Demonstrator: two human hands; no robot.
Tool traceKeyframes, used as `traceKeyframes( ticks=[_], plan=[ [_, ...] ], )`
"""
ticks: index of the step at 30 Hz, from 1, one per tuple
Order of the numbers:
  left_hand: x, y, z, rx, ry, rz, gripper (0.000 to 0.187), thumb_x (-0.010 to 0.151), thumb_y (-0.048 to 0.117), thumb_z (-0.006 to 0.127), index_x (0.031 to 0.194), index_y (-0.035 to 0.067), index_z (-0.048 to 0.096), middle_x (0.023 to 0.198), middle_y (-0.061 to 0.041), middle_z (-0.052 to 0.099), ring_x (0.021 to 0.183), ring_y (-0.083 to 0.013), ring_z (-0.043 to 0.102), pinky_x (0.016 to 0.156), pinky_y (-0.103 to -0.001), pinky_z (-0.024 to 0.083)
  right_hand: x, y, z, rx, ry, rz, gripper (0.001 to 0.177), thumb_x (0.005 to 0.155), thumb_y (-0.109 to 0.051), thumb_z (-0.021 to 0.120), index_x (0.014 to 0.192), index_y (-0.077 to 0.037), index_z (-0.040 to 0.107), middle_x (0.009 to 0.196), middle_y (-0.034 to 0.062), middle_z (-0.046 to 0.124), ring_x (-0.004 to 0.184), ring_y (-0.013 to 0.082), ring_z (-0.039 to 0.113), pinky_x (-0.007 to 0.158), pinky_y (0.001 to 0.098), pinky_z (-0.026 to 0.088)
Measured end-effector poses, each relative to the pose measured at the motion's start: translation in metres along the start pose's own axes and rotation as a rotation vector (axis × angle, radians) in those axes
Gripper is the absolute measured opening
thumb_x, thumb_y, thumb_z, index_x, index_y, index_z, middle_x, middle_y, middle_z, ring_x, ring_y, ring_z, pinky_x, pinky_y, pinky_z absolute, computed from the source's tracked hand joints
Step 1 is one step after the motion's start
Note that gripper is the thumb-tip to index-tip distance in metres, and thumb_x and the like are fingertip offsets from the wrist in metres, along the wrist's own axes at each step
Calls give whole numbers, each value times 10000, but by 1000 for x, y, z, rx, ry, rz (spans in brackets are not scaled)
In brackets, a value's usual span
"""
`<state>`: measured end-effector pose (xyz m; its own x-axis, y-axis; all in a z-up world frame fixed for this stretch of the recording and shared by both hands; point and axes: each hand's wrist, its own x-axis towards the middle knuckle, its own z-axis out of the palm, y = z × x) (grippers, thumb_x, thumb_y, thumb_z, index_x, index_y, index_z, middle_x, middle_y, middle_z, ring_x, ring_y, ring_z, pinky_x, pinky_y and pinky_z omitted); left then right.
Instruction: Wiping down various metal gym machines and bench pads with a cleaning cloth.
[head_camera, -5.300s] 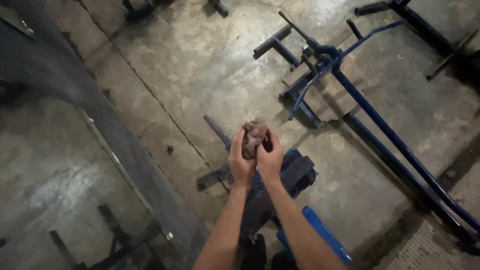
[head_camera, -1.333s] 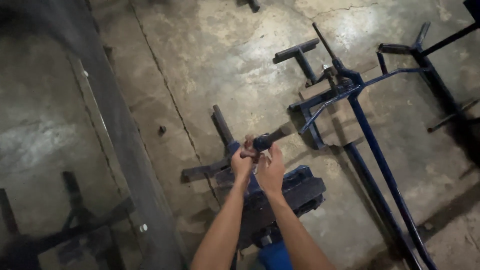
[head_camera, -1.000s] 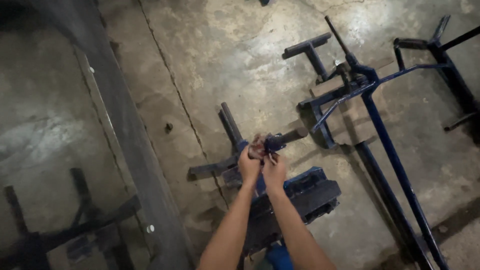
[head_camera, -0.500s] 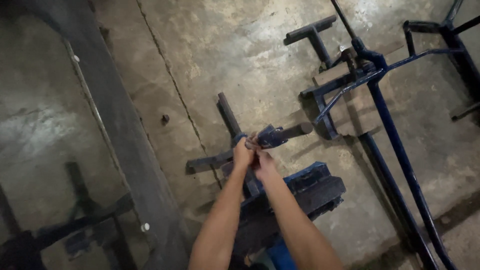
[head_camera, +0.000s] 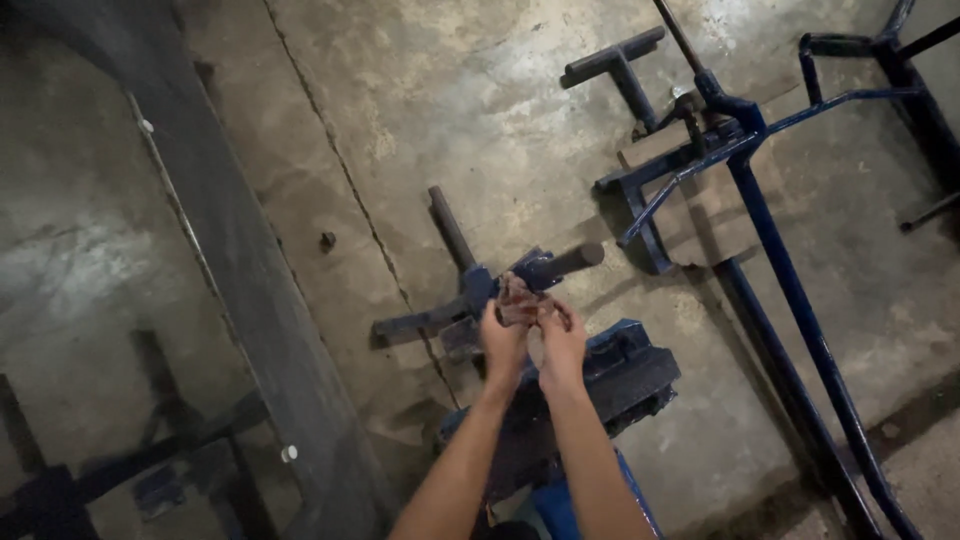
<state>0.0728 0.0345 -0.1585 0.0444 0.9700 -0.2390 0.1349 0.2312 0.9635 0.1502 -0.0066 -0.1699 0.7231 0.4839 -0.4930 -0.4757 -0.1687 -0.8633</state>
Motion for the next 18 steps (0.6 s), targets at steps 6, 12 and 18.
traceKeyframes(
  ticks=[6,12,18],
  plan=[
    [10,-29,18,80,103,-260,338,825,290,782,1012,26,683,928,-156,731,835,-274,690,737,-387,521,65,50,-20,10,-145,182,217,1039,-175,646,1133,0,734,991,87,701,836,181,611,692,315,504],
    [-8,-27,22,-150,-193,-268,275,871,225,718,840,-47,713,778,-117,704,696,-176,594,631,-366,480,-12,-72,3,-209,-65,-233,214,928,-38,703,1142,-35,696,1042,48,727,935,126,679,794,278,563],
    [23,-67,48,-232,16,-417,504,996,484,607,900,16,768,804,-56,777,699,-114,645,658,-302,508,53,17,-4,-409,81,-143,213,902,-27,712,1113,-15,692,1001,49,709,904,140,648,769,299,539]
  ],
)
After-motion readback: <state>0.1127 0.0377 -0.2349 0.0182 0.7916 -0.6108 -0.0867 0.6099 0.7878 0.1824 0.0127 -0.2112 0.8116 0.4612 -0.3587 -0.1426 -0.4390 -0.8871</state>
